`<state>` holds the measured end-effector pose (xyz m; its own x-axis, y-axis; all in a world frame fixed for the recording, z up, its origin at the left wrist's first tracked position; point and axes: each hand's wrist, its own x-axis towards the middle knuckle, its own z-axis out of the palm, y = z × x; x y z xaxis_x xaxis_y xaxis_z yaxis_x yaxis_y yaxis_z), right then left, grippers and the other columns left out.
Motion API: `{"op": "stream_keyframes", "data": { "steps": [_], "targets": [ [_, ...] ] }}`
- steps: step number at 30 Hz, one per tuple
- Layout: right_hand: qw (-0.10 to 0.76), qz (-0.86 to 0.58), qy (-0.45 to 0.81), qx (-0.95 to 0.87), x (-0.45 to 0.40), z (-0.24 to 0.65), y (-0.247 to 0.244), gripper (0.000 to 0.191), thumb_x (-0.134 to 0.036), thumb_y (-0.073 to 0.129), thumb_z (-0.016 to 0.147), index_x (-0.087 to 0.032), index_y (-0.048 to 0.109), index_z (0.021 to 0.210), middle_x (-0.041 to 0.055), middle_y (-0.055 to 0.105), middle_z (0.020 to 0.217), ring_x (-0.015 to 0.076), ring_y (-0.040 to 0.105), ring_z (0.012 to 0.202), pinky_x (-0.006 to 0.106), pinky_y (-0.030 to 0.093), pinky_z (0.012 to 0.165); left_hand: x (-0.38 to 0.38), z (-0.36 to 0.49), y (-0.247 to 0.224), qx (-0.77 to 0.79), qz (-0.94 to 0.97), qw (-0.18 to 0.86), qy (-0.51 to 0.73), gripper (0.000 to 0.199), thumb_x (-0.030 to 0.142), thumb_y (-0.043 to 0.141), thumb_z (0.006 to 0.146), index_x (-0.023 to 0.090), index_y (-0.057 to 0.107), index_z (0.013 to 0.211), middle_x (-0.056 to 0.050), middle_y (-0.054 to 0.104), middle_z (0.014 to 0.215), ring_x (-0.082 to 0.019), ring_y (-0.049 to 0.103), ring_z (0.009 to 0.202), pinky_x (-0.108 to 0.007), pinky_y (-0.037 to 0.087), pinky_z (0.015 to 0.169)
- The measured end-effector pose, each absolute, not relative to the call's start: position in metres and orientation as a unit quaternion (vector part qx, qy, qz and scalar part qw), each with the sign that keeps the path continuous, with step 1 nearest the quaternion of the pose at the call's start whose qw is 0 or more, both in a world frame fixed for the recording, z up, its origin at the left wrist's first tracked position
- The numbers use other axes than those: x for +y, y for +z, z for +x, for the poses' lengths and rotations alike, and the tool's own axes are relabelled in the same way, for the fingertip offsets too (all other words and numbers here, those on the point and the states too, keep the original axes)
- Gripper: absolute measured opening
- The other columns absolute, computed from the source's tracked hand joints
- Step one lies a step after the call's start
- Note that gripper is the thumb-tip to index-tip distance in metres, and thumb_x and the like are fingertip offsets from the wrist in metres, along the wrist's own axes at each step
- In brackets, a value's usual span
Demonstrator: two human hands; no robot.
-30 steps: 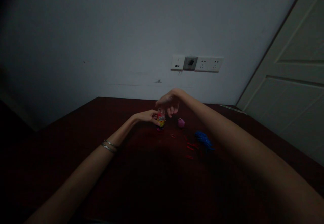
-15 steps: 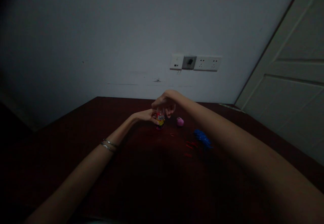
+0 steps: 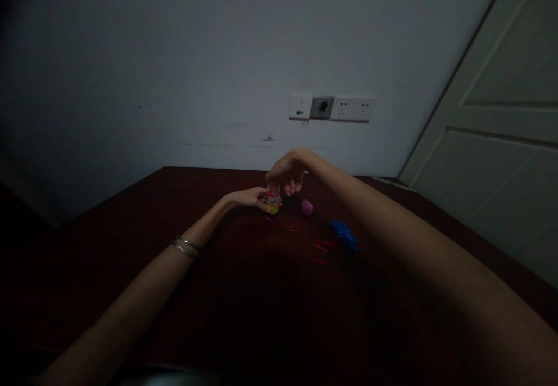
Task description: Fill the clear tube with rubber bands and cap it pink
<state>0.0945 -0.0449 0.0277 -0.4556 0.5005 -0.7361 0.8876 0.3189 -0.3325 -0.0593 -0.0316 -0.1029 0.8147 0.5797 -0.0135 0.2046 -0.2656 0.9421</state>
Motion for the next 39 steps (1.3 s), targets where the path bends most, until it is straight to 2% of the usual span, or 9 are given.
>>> {"op": "stream_keyframes", "data": {
  "steps": [9,15,22,34,39],
  "targets": [
    [0.190,0.487,-0.347,0.779,-0.059,0.105,0.037,0.041,-0.044,0.042,0.085,-0.010,0.057,0.101,0.0018,0.048,0.060,0.0103,0.046,0.050,0.022,0.041,0.048,-0.038,-0.059,-0.104,0.204,0.723,0.631,0.195,0.052,0.010,0.071,0.060,0.011,0.052,0.109,-0.013,0.060,0.110,-0.017,0.059,0.092,-0.038,0.041,0.090],
    [0.218,0.490,-0.352,0.767,-0.059,0.103,0.029,0.039,-0.045,0.038,0.085,-0.013,0.055,0.100,0.0003,0.047,0.059,0.0096,0.045,0.048,0.021,0.040,0.047,-0.044,-0.058,-0.102,0.190,0.711,0.649,0.194,0.048,0.011,0.069,0.063,0.010,0.052,0.108,-0.013,0.060,0.110,-0.017,0.059,0.096,-0.039,0.038,0.094],
    [0.256,0.500,-0.360,0.745,-0.058,0.091,0.021,0.042,-0.045,0.027,0.088,-0.014,0.055,0.091,0.0014,0.049,0.057,0.0103,0.044,0.046,0.022,0.039,0.047,-0.050,-0.056,-0.097,0.183,0.711,0.655,0.179,0.046,0.011,0.070,0.061,0.009,0.056,0.104,-0.011,0.063,0.105,-0.018,0.059,0.096,-0.037,0.039,0.094],
    [0.288,0.492,-0.379,0.729,-0.055,0.089,0.025,0.040,-0.047,0.034,0.086,-0.014,0.057,0.086,0.0011,0.048,0.056,0.0104,0.044,0.047,0.022,0.036,0.046,-0.053,-0.055,-0.094,0.169,0.714,0.658,0.167,0.045,0.009,0.068,0.062,0.009,0.056,0.106,-0.013,0.061,0.108,-0.018,0.059,0.097,-0.038,0.040,0.092],
    [0.236,0.487,-0.370,0.756,-0.056,0.094,0.030,0.042,-0.048,0.035,0.086,-0.012,0.058,0.087,0.0013,0.048,0.057,0.0102,0.044,0.048,0.022,0.038,0.046,-0.052,-0.056,-0.093,0.164,0.715,0.660,0.165,0.042,0.008,0.067,0.064,0.009,0.056,0.105,-0.013,0.062,0.106,-0.018,0.059,0.094,-0.037,0.041,0.091]
  ]
}}
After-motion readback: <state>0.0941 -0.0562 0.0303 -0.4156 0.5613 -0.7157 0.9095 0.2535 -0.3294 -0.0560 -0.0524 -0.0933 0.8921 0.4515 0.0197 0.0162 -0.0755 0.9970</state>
